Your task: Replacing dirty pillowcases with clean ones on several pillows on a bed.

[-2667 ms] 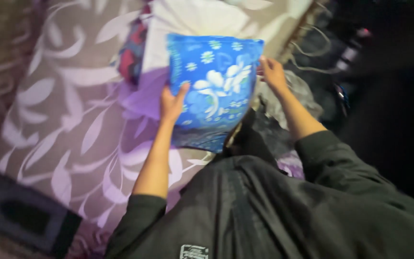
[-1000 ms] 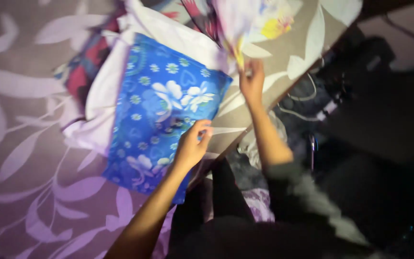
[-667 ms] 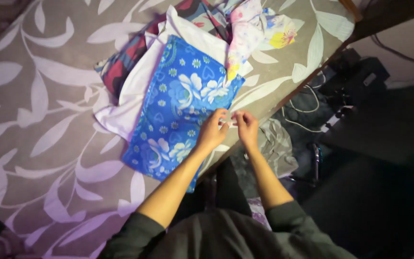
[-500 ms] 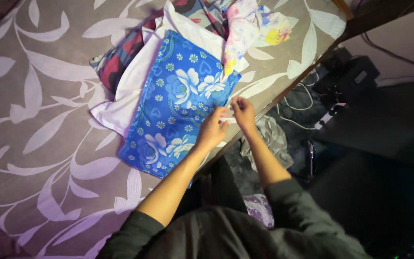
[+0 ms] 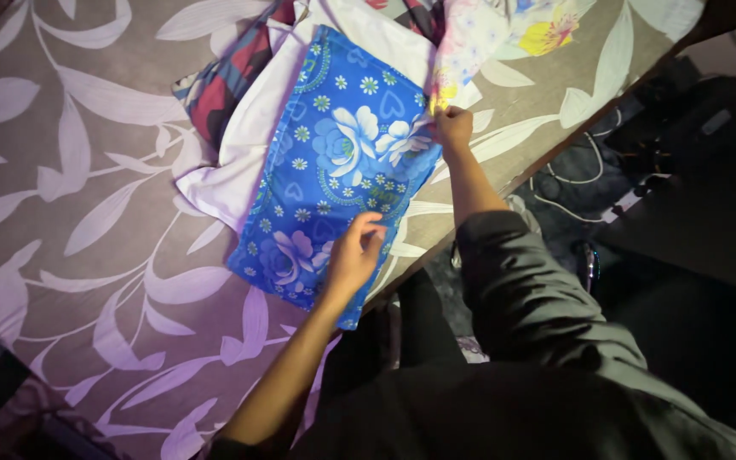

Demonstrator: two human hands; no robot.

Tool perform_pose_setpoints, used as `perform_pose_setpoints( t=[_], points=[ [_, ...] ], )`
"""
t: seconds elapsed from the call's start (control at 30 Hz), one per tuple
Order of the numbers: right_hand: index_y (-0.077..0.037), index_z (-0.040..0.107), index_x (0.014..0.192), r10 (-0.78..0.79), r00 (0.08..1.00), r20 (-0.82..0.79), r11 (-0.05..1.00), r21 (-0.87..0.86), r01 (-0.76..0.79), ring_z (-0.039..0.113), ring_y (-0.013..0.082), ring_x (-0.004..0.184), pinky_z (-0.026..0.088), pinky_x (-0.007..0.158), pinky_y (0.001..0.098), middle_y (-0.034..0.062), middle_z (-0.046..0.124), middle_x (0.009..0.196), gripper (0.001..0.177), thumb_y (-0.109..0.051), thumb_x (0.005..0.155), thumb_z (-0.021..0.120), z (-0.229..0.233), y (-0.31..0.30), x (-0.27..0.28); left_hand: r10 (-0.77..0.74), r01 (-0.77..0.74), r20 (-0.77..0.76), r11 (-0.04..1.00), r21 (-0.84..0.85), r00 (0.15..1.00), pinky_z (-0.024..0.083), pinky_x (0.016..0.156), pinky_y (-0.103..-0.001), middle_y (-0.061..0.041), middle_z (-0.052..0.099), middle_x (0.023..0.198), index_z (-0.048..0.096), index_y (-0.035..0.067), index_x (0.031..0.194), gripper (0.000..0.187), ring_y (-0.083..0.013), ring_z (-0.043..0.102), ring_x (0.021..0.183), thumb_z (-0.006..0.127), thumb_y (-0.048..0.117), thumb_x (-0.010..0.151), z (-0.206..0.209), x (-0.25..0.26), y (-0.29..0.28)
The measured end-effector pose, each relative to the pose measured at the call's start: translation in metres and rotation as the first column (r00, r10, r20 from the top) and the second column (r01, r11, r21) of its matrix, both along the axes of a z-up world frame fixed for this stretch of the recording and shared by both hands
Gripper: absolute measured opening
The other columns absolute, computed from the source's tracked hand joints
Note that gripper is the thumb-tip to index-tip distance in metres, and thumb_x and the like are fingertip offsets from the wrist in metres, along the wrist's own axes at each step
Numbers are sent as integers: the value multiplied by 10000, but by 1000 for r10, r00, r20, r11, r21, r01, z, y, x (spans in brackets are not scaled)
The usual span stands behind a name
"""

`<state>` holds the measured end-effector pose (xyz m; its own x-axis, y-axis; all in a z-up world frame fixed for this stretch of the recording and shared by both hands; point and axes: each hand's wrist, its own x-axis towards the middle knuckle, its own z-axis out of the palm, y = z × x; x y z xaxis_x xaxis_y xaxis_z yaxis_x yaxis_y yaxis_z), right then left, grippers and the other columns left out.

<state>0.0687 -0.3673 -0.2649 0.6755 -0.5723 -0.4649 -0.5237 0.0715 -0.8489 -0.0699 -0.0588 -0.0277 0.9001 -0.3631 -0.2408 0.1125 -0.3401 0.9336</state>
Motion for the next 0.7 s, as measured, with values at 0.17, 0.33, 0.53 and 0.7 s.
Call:
perform_pose_setpoints(
  t=[0.17, 0.33, 0.53, 0.7],
  points=[
    [1, 693, 928, 317, 899, 303, 918, -336, -210, 633, 137, 665, 510, 616, 310, 64, 663, 749, 233, -194, 1032, 620, 76, 39, -45, 48, -47, -35, 999, 12, 998, 568, 785, -337, -94, 786, 1039, 616, 87, 1239, 280, -231, 754, 871, 656, 164, 973, -11, -10, 5],
    [-1, 697, 1015, 487, 797, 356, 869, -286, -404, 595, 134, 788, 497, 699, 302, 43, 623, 865, 193, -174, 1046, 615, 212, 120, -136, 94, -137, -195, 967, -216, 976, 558, 918, -330, -131, 753, 1138, 563, 74, 1315, 307, -263, 739, 968, 609, 170, 1028, -15, -10, -2],
    [6, 702, 1049, 519, 752, 407, 854, -198, -482, 608, 135, 884, 511, 764, 284, 53, 628, 959, 198, -181, 1058, 637, 252, 138, -205, 85, -52, 556, 996, -75, 827, 489, 909, -441, -245, 658, 1173, 547, 15, 1325, 575, -442, 618, 1078, 720, 31, 777, 45, -14, 2],
    [-21, 703, 1195, 335, 862, 381, 932, 0, -362, 662, 141, 958, 550, 782, 269, 55, 706, 1070, 253, -224, 1054, 648, 276, 127, -224, -43, 121, 460, 983, -141, 887, 533, 922, -383, -150, 714, 1103, 672, 33, 1138, 267, -342, 691, 1058, 589, -32, 892, 54, -25, 16]
  ],
)
